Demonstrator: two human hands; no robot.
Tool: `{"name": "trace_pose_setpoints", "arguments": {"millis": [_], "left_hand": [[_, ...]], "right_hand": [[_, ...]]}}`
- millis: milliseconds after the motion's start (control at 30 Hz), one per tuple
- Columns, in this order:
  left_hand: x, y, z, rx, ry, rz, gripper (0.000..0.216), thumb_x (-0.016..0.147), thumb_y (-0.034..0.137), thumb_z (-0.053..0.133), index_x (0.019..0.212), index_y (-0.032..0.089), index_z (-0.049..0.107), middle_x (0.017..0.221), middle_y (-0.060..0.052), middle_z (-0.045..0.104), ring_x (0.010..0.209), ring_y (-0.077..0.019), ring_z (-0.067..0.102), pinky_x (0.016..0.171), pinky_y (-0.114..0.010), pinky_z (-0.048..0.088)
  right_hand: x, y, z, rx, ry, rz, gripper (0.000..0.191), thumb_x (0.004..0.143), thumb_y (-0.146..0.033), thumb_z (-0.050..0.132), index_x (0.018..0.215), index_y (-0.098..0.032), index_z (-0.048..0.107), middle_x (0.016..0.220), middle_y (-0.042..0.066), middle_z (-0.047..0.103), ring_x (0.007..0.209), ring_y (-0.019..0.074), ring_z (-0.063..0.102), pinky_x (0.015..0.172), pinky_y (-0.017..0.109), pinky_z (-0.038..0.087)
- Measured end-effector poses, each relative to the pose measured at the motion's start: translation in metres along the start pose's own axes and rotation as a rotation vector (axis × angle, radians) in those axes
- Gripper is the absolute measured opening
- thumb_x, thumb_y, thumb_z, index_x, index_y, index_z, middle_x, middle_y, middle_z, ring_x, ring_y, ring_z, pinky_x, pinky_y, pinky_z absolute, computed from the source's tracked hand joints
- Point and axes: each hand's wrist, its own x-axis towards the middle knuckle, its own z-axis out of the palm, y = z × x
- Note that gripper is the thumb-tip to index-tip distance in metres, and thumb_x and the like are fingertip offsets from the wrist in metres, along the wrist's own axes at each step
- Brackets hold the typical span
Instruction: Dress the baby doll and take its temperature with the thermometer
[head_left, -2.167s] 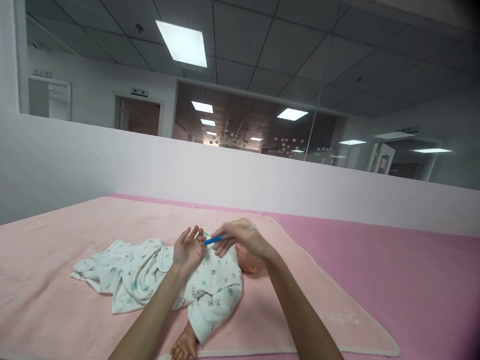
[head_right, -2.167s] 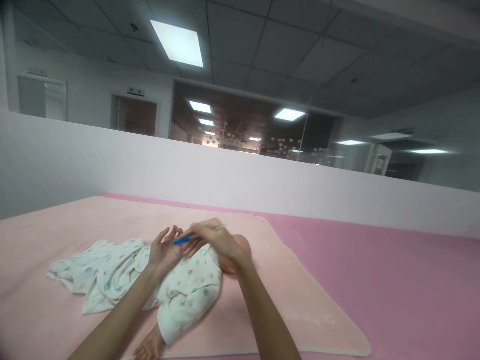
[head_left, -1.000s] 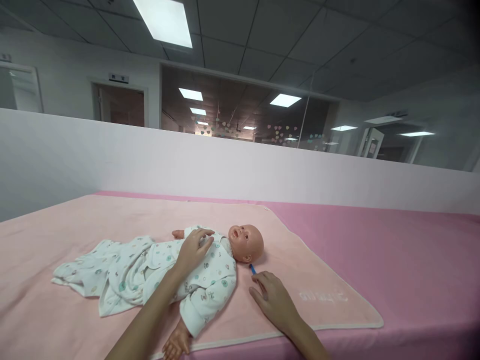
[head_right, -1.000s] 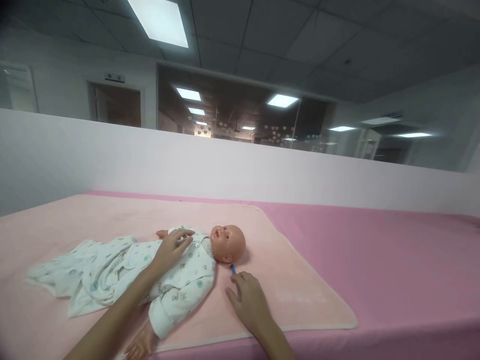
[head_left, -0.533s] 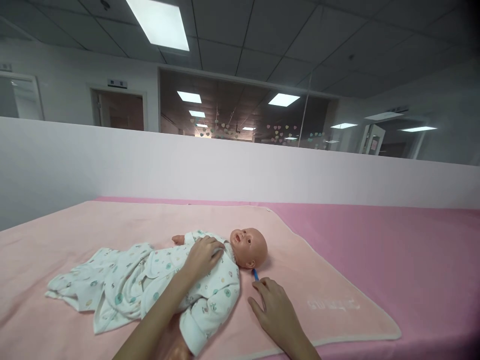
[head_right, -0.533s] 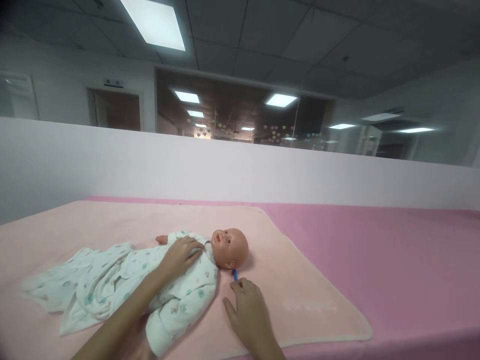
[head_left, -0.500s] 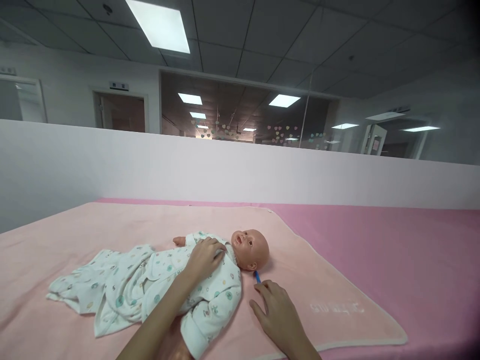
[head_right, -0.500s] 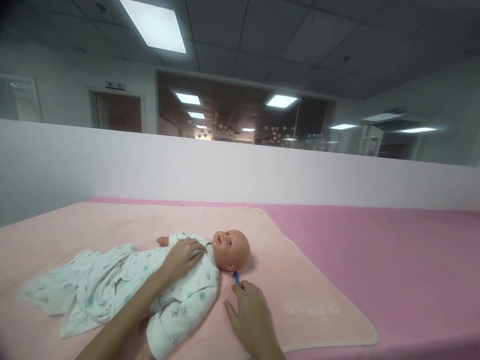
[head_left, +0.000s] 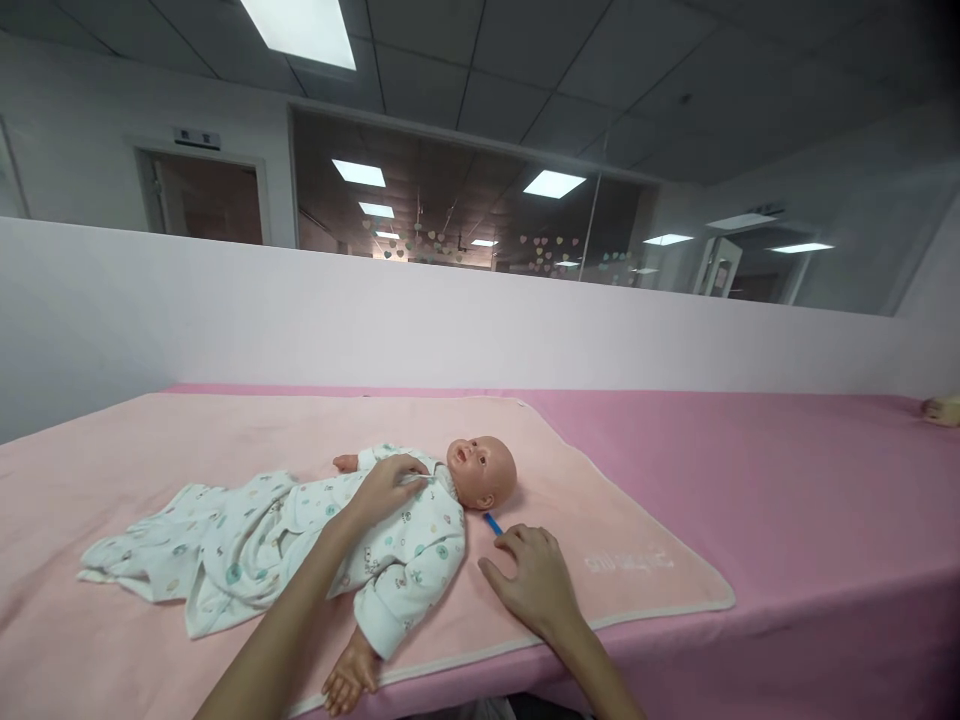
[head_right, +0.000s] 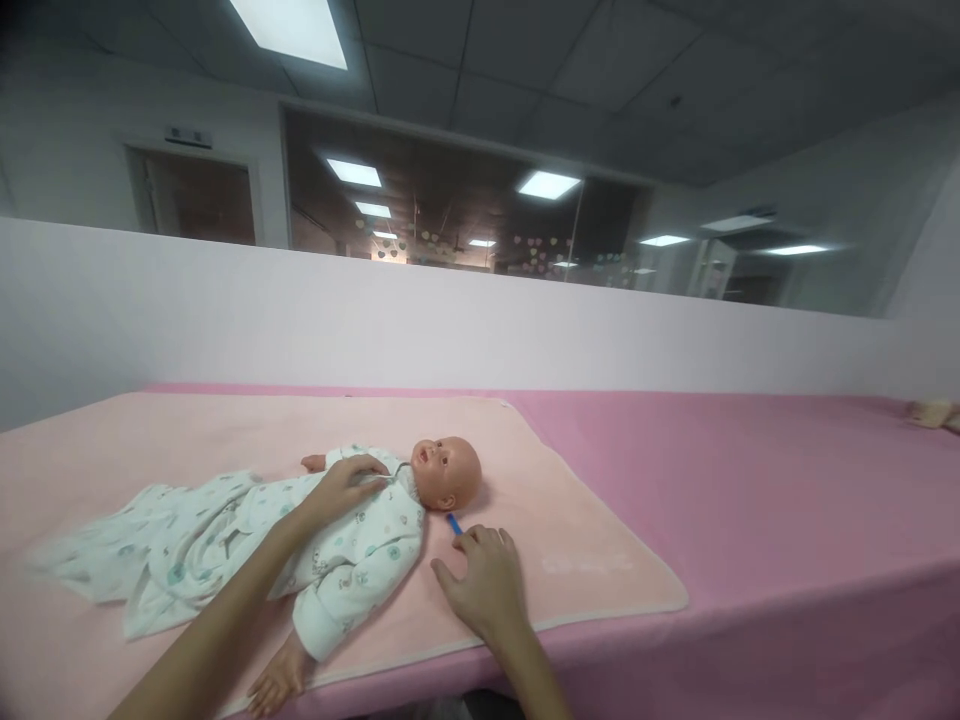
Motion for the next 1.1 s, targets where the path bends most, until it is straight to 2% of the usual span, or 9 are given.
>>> {"name": "trace_pose_setpoints", "arguments": {"millis": [67,167,267,400,533,667,900,1000,1100], "left_hand": [[0.002,0.003,0.003,0.073,0.026,0.062,0.013,0.069,0.023,0.05,0.074,0.022,0.062,0.078,-0.002,0.063,0.077,-0.0211,0.054,0.072,-0.029,0.038],[0.001,0.007,0.007,0.177,0.043,0.129,0.013,0.069,0.02,0.046,0.075,0.021,0.058,0.076,-0.003,0.06,0.074,-0.0205,0.052,0.069,-0.029,0.036],[-0.004,0.007,0.011,0.209,0.055,0.129,0.014,0.07,0.019,0.043,0.078,0.022,0.055,0.077,-0.003,0.058,0.074,-0.0203,0.051,0.068,-0.029,0.036],[-0.009,0.003,0.012,0.118,0.084,0.108,0.014,0.071,0.019,0.042,0.078,0.022,0.054,0.076,-0.001,0.058,0.072,-0.0192,0.052,0.067,-0.028,0.037],[-0.008,-0.002,0.011,-0.037,0.118,0.063,0.016,0.073,0.021,0.043,0.078,0.021,0.058,0.07,-0.001,0.06,0.067,-0.0182,0.053,0.064,-0.027,0.039],[-0.006,-0.01,0.009,-0.155,0.129,0.009,0.019,0.072,0.025,0.048,0.082,0.02,0.063,0.076,-0.003,0.065,0.074,-0.02,0.057,0.071,-0.029,0.041],[-0.005,-0.018,0.008,-0.222,0.118,-0.054,0.021,0.071,0.024,0.05,0.083,0.017,0.066,0.081,-0.004,0.067,0.079,-0.0207,0.059,0.077,-0.031,0.042],[-0.008,-0.008,0.009,-0.184,0.149,-0.08,0.022,0.073,0.026,0.049,0.084,0.018,0.066,0.082,-0.005,0.067,0.08,-0.0219,0.058,0.078,-0.033,0.042],[-0.018,0.016,0.012,-0.082,0.252,-0.08,0.022,0.072,0.028,0.051,0.087,0.02,0.066,0.087,-0.006,0.066,0.086,-0.0249,0.057,0.084,-0.038,0.039]], "right_hand": [[0.0,0.001,0.0,-0.002,0.06,0.008,0.018,0.074,-0.036,0.054,0.076,-0.02,0.062,0.075,0.004,0.058,0.077,0.0181,0.051,0.08,0.034,0.034],[0.005,-0.001,-0.001,0.013,0.256,0.038,0.014,0.077,-0.028,0.05,0.078,-0.018,0.061,0.081,0.006,0.058,0.082,0.0189,0.051,0.078,0.033,0.035],[0.023,-0.016,0.004,0.109,0.375,-0.042,0.016,0.079,-0.017,0.042,0.08,-0.017,0.059,0.083,0.006,0.058,0.081,0.017,0.051,0.075,0.03,0.037],[0.067,-0.054,0.027,0.222,0.34,-0.284,0.024,0.074,-0.008,0.037,0.086,-0.017,0.056,0.082,0.005,0.058,0.079,0.0159,0.051,0.072,0.027,0.04],[0.1,-0.083,0.055,0.271,0.366,-0.27,0.029,0.066,-0.004,0.035,0.083,-0.017,0.054,0.079,0.005,0.055,0.075,0.0162,0.049,0.069,0.027,0.04],[0.1,-0.085,0.065,0.325,0.429,-0.213,0.026,0.066,-0.006,0.036,0.083,-0.016,0.053,0.08,0.005,0.053,0.078,0.0178,0.047,0.072,0.03,0.039],[0.093,-0.08,0.061,0.374,0.354,-0.294,0.027,0.071,-0.008,0.039,0.092,-0.017,0.053,0.085,0.005,0.052,0.082,0.0173,0.047,0.075,0.028,0.039],[0.096,-0.081,0.063,0.395,0.361,-0.278,0.026,0.073,-0.006,0.036,0.089,-0.017,0.054,0.083,0.005,0.053,0.08,0.0168,0.047,0.074,0.028,0.039],[0.098,-0.081,0.066,0.418,0.369,-0.284,0.029,0.072,-0.004,0.035,0.089,-0.017,0.054,0.082,0.005,0.054,0.079,0.0168,0.047,0.073,0.028,0.039]]}}
